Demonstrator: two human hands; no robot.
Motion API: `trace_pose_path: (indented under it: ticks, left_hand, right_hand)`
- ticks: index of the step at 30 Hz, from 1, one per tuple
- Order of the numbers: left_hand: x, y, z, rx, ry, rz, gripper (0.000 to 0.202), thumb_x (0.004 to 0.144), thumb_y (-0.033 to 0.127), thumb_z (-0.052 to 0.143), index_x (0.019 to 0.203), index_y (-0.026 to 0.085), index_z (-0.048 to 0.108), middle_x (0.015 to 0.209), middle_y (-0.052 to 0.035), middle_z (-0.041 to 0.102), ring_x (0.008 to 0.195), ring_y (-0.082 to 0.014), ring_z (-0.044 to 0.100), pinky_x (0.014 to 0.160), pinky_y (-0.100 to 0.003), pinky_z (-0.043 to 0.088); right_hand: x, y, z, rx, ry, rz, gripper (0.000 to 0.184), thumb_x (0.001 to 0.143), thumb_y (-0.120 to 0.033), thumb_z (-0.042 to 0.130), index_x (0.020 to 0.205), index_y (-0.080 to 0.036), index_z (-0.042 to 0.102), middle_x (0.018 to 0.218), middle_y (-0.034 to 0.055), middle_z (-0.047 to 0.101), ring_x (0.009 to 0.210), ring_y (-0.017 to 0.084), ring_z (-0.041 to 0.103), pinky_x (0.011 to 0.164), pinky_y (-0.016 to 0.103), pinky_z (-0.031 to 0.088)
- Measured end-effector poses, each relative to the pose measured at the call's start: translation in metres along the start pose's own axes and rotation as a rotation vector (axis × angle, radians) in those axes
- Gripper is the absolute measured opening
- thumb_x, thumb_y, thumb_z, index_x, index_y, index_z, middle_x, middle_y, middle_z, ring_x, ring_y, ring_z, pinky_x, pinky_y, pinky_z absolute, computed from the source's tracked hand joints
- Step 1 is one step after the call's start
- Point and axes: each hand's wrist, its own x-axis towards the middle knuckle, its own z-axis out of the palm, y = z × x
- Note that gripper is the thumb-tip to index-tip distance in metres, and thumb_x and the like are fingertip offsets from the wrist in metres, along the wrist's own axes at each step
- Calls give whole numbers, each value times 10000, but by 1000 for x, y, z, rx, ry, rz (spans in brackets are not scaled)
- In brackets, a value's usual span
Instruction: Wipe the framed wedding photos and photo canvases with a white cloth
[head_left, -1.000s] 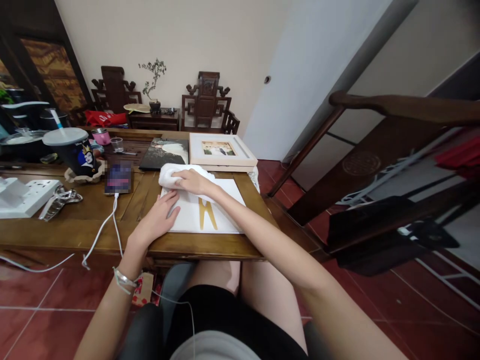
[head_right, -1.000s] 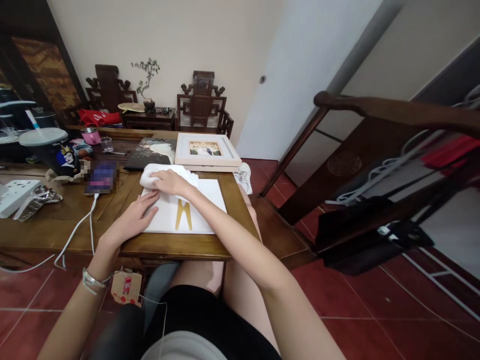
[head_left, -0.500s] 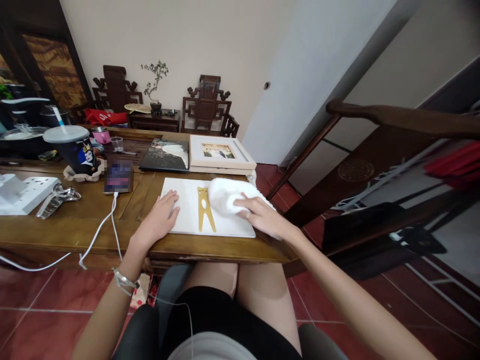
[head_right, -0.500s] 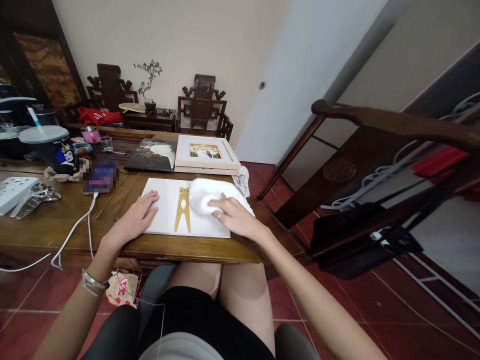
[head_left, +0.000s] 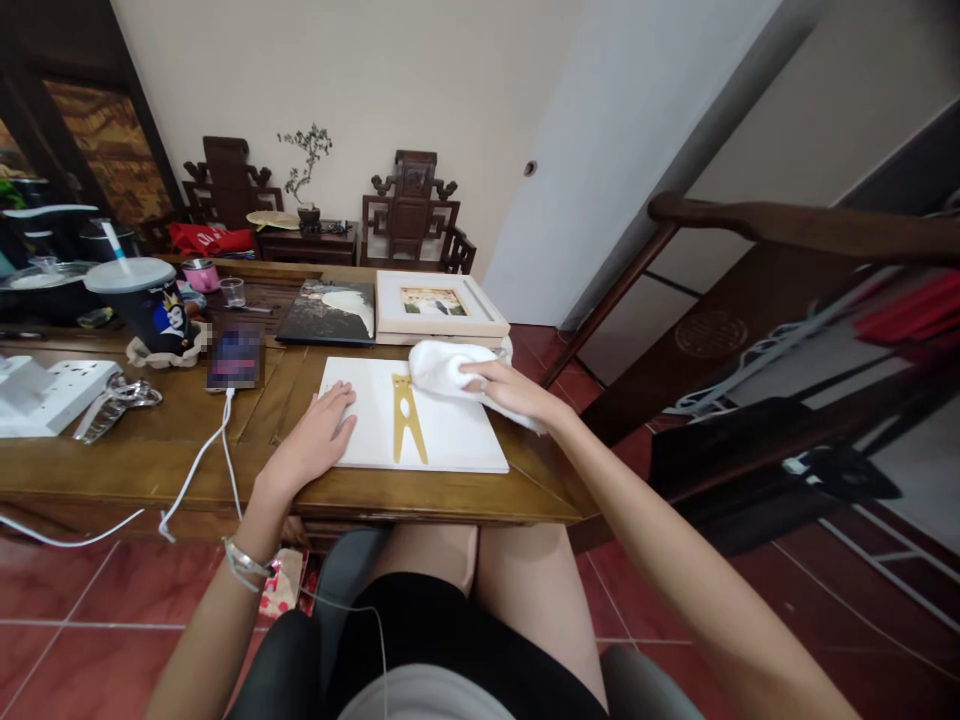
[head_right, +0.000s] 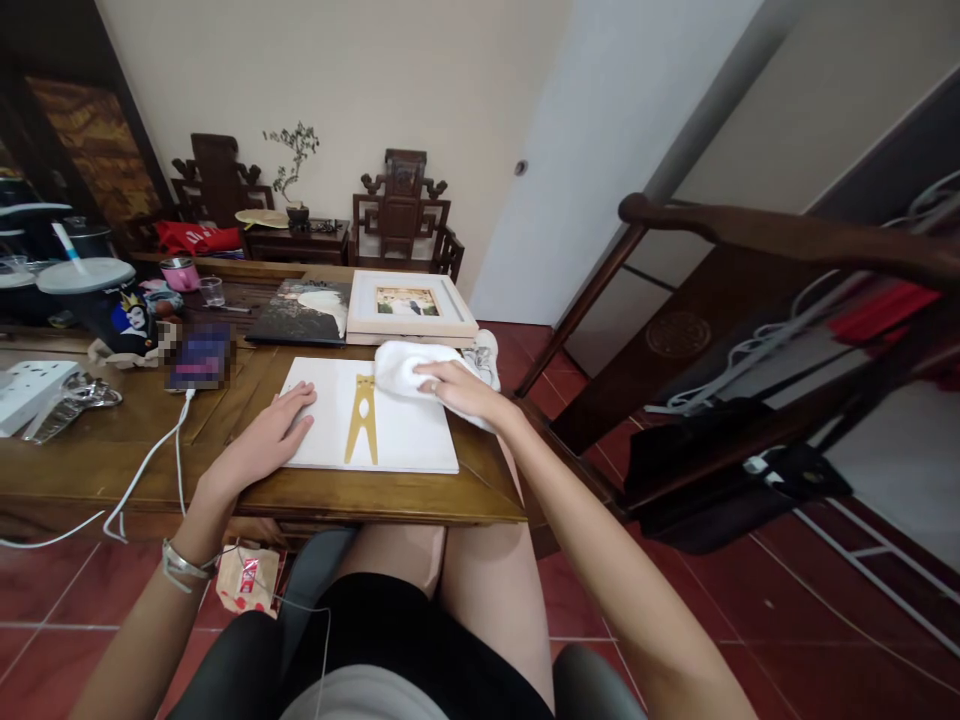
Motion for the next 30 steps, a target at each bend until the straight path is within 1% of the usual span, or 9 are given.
trace_pose_path:
  ticks: [4, 7, 10, 14, 16, 19, 23, 26, 30]
  left_hand:
    - [0, 1, -2, -14, 4, 6, 458, 958, 338, 332, 1307, 103, 512, 1509, -188, 432, 1458, -263, 314, 1201, -518, 215]
    - [0, 0, -1, -20, 6, 5, 453, 961, 343, 331, 1302, 107, 513, 1505, -189, 437, 1457, -264, 317, 1199, -520, 219]
    - [0, -1, 1, -26, 24, 11, 436, 957, 336, 341, 1297, 127, 518, 1500, -178, 448, 1452, -265, 327, 1194, -529, 228]
    - [1, -1, 3, -24, 35, 9, 427, 954, 328, 346, 1289, 132, 526, 1496, -176, 455, 1449, -269, 333, 1190, -535, 232]
    - [0, 0, 3, -20, 30, 4, 437, 955, 328, 338, 1293, 122, 523, 1497, -180, 452, 1452, -268, 326, 1195, -528, 222]
    - [0, 1, 2, -13, 26, -1, 456, 958, 333, 324, 1303, 107, 517, 1499, -186, 447, 1457, -264, 318, 1203, -514, 207]
    - [0, 0, 2, -12, 27, 8, 453, 952, 332, 336, 1303, 111, 517, 1496, -187, 450, 1452, -267, 326, 1198, -522, 217]
    - [0, -1, 2, -17, 24, 14, 448, 949, 330, 346, 1307, 122, 515, 1499, -182, 449, 1451, -265, 330, 1194, -530, 224]
    - [-1, -2, 1, -14, 30, 16, 444, 953, 340, 343, 1310, 138, 514, 1502, -170, 450, 1451, -258, 331, 1196, -529, 222]
  right_hand:
    - [32, 6, -1, 23, 36, -24, 241, 771, -242, 455, 846, -148, 664, 1022, 97, 694, 995, 269, 582, 954, 402, 415]
    - [23, -1, 1, -19, 23, -41, 229, 788, -244, 440, 819, -162, 652, 946, 88, 690, 943, 262, 581, 924, 400, 419]
    - [-12, -15, 4, -101, -24, -19, 264, 825, -280, 424, 849, -173, 664, 882, 83, 681, 922, 273, 589, 915, 420, 434]
    - [-78, -30, 3, -120, -50, 98, 338, 827, -363, 470, 1014, -210, 708, 1089, 98, 682, 1143, 324, 567, 1022, 462, 415]
    - [-106, -35, -1, -81, -121, 117, 369, 813, -394, 508, 1074, -233, 715, 1134, 95, 676, 1194, 329, 557, 1054, 465, 407]
    - [-127, -36, -9, -24, -220, 122, 391, 807, -423, 538, 1102, -249, 727, 1139, 99, 681, 1214, 334, 557, 1077, 469, 396]
    - [-108, -26, -11, 15, -171, 152, 385, 785, -403, 575, 1090, -230, 735, 1167, 107, 676, 1185, 340, 571, 1071, 500, 397]
    - [-68, -12, -6, 31, -78, 168, 366, 791, -340, 553, 1087, -213, 726, 1197, 99, 670, 1166, 315, 579, 1048, 497, 415]
    - [-9, 3, -1, 36, -4, 80, 310, 788, -258, 506, 1000, -177, 717, 1184, 102, 680, 1155, 295, 566, 1041, 449, 403]
